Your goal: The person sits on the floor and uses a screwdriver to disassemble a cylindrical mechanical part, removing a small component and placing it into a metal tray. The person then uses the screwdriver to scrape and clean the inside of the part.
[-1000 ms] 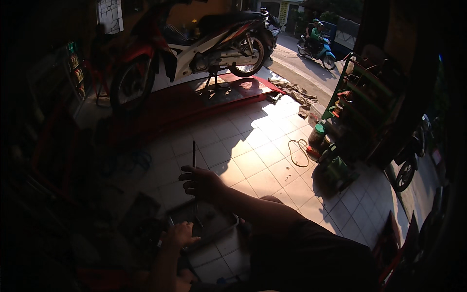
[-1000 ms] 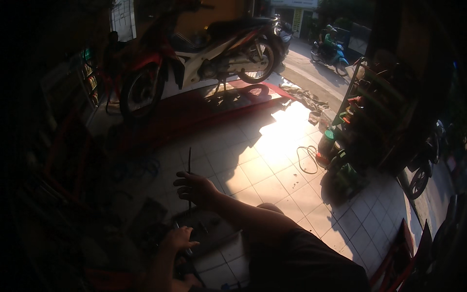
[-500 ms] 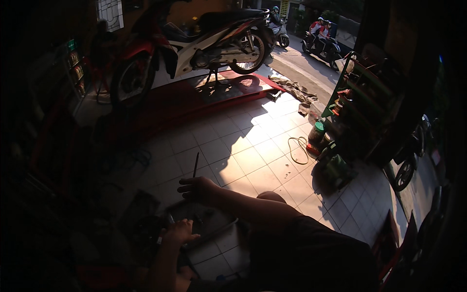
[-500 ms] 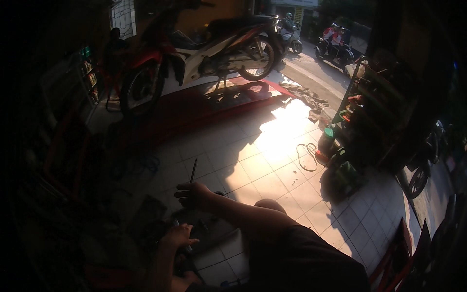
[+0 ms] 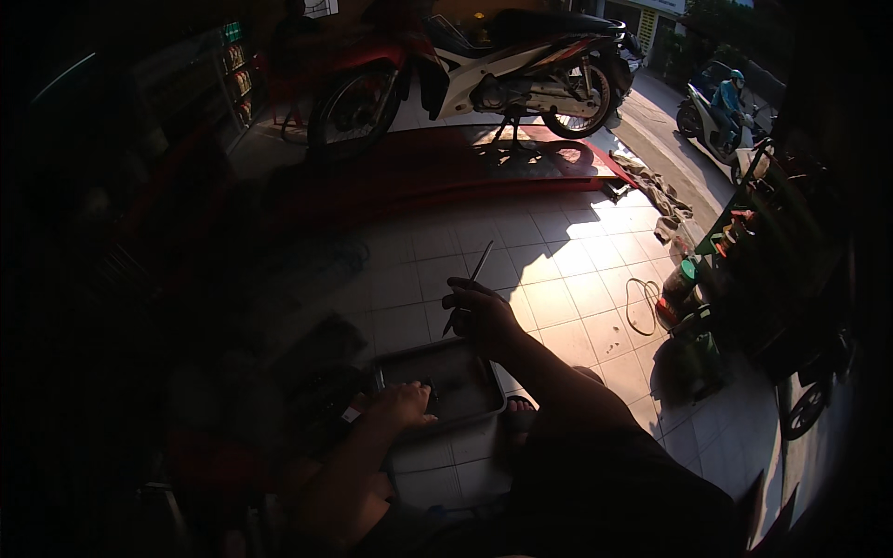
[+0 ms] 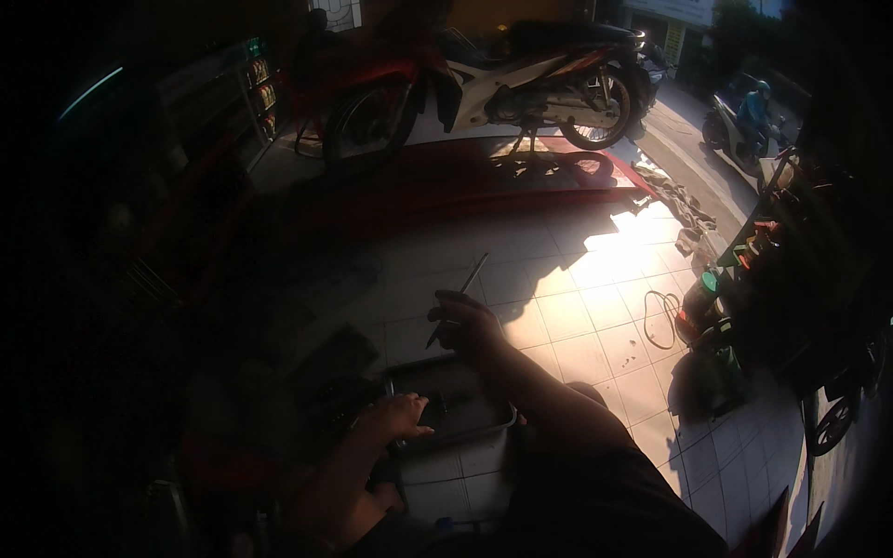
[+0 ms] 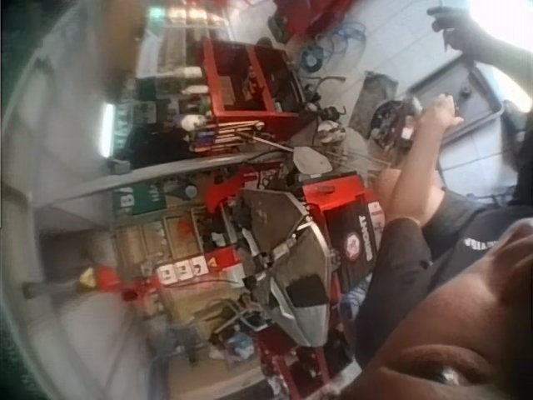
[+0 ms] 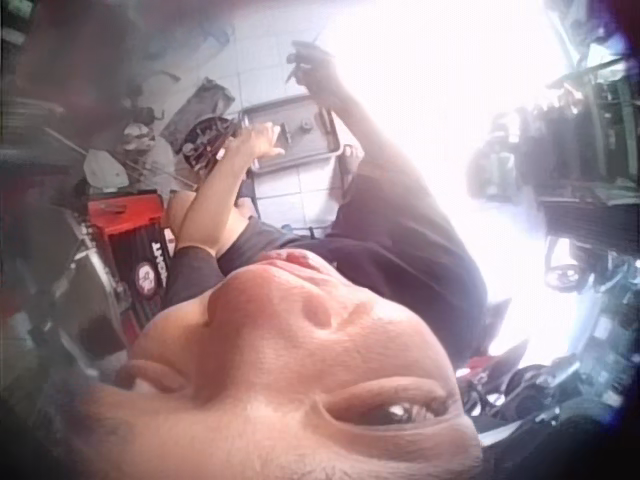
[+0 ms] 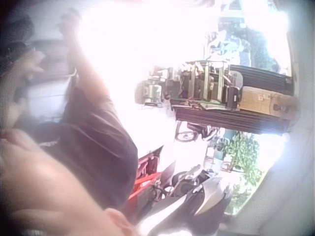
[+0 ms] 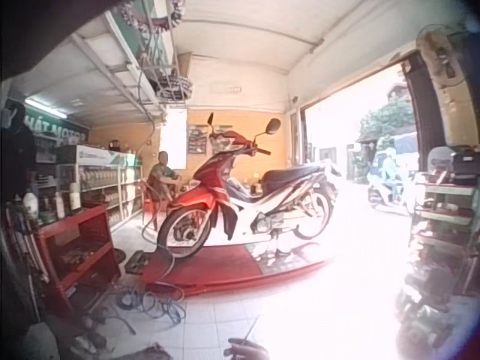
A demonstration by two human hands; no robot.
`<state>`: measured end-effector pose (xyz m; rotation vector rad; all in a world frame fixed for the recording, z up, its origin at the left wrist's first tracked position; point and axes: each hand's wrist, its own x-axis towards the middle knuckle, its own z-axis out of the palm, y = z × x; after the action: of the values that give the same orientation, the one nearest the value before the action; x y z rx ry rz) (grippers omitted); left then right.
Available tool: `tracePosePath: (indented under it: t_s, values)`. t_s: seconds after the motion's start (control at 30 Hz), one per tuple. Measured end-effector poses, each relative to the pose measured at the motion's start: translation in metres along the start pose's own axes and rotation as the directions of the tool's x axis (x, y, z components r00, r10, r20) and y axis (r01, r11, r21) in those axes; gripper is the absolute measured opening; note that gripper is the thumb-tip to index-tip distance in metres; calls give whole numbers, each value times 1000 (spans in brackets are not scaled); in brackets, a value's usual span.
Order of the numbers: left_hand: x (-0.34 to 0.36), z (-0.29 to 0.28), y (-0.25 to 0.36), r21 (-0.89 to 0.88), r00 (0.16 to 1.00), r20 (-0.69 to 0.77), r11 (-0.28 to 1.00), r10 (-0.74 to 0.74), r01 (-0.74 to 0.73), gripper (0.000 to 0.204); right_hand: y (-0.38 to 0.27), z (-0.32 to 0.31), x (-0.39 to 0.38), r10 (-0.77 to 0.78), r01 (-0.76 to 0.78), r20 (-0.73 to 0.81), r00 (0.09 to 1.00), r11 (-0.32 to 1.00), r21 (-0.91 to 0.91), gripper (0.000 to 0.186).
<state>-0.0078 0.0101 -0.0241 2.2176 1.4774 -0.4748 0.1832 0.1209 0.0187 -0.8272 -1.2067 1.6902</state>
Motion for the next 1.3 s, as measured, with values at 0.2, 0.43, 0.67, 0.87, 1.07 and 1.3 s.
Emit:
tracePosePath:
  t_s: [0.2, 0.43, 0.67, 0.87, 1.07, 1.3]
  values:
    - [-2, 6, -6, -12, 999, -18, 999, -30, 30, 62, -26, 21, -4, 241, -228, -21, 970, 942, 245, 42]
    - [13, 10, -2, 34, 998, 42, 999, -42, 40, 71, -32, 5, -7, -67, 69, 43, 997, 997, -43, 38]
    - [4, 2, 1, -10, 998, 24, 998, -64, 65, 62, -34, 7, -2, 20, -21, 11, 1000, 990, 140, 37]
    - [2, -7, 6, -17, 996, 51, 997, -77, 78, 61, -34, 6, -3, 15, -28, 52, 999, 963, 269, 44]
    - [2, -3, 7, -24, 996, 53, 997, -67, 69, 62, -42, 10, -8, 7, -12, 24, 1000, 967, 256, 48]
    - [9, -1, 3, 7, 993, 55, 995, -103, 103, 62, -38, 5, 4, 60, -42, -60, 996, 964, 264, 43]
